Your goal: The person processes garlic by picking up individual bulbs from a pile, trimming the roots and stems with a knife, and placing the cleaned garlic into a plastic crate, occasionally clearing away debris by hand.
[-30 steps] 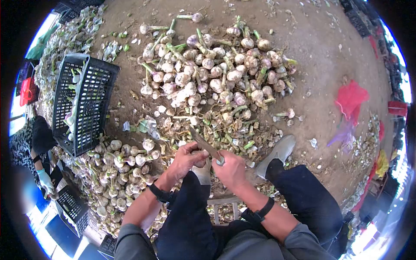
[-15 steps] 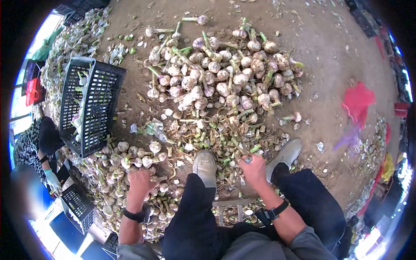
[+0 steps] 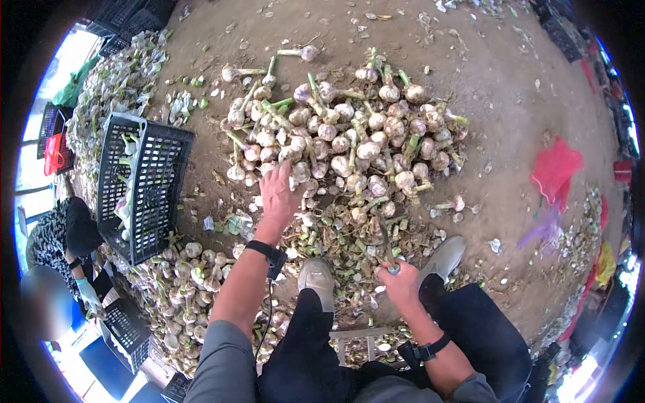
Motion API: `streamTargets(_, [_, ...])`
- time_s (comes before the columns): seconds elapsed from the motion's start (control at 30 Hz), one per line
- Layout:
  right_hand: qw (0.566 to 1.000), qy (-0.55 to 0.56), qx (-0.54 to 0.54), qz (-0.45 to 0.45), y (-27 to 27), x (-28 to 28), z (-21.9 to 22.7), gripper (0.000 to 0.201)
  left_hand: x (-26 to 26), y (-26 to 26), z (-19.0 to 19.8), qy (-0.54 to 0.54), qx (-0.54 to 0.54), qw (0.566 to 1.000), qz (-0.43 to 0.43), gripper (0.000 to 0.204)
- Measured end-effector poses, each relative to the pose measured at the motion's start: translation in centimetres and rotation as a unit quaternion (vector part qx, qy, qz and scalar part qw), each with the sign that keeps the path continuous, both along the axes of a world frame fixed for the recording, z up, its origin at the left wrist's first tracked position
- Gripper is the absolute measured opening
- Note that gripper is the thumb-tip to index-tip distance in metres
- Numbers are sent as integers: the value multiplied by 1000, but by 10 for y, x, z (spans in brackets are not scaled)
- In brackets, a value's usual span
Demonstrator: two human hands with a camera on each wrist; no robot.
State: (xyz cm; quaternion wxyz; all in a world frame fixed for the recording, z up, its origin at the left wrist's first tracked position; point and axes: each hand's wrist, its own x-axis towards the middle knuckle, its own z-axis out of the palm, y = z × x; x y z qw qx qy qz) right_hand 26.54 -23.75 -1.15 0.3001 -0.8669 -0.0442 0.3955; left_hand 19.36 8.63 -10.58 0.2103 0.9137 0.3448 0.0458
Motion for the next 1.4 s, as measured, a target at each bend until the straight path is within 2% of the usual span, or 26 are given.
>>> streamTargets(0.03, [1000,12,-1,-11,-1,1,0,37,2,-6,-3,2,-1,1000,-1,68])
streamTargets(0.1, [1000,17,-13,-4,0,3,-4,38,9,-26,-4,-49,-11,997,57,62])
streamTargets(0.13, [1000,19,-24,5,4,5,-4,40,14,-30,-4,-109,19,991,75,59])
streamTargets(0.17, [1000,20,-23,4,7,6,-4,40,17,-30,-4,-109,20,991,75,59])
streamTargets(0.27, [999,-5,-27,41,8,4,-2,40,17,-29,-4,-73,45,995,-60,60])
streamTargets(0.43, [998,-19,-31,48,10,6,2,40,10,-31,-7,0,23,993,-114,57])
streamTargets(0.5, [999,-24,-17,40,12,9,8,38,1,-41,-3,-20,-12,993,-113,58])
streamTargets(0.53, [999,-26,-5,35,13,9,10,37,-6,-49,-4,-97,-3,989,-110,57])
streamTargets(0.57, [999,-25,-9,34,13,7,9,37,-9,-58,5,-96,-7,989,-111,57])
streamTargets(0.6, [997,-61,11,34,15,3,8,34,-15,-68,15,-76,-143,984,-67,58])
streamTargets(0.63, [994,-97,31,36,17,0,8,31,-19,-77,27,-56,-277,959,-21,58])
streamTargets(0.7, [992,-109,35,48,27,-5,18,29,-24,-88,40,-31,-312,949,-11,51])
streamTargets(0.77, [973,-177,75,128,37,-10,30,25,-29,-95,52,-11,-387,921,-29,47])
streamTargets(0.83, [978,-148,63,136,42,-16,39,21,-39,-101,53,-8,-403,914,-44,40])
streamTargets(0.9, [971,-130,71,187,44,-21,41,19,-52,-109,49,-2,-499,865,-47,42])
streamTargets(0.93, [971,-130,68,187,45,-24,40,19,-46,-108,68,85,-501,861,-18,43])
streamTargets(0.97, [965,-143,69,208,46,-26,39,20,-50,-109,67,86,-502,860,-18,43])
streamTargets(1.03, [950,-170,71,250,47,-31,38,21,-56,-109,66,70,-425,890,-147,46])
streamTargets(1.07, [950,-170,70,251,48,-32,39,21,-53,-107,76,92,-450,879,-128,46])
streamTargets(1.1, [947,-183,82,252,48,-34,41,20,-59,-108,71,92,-451,879,-127,46])
streamTargets(1.2, [939,-201,99,260,47,-37,41,19,-74,-112,51,36,-400,900,-169,51])
streamTargets(1.3, [933,-207,108,275,41,-40,34,19,-80,-116,51,24,-415,894,-169,49])
streamTargets(1.37, [929,-211,111,283,41,-39,33,20,-79,-117,57,-47,-348,916,-194,41])
streamTargets(1.4, [926,-218,110,287,42,-40,33,19,-79,-118,58,-48,-348,916,-194,41])
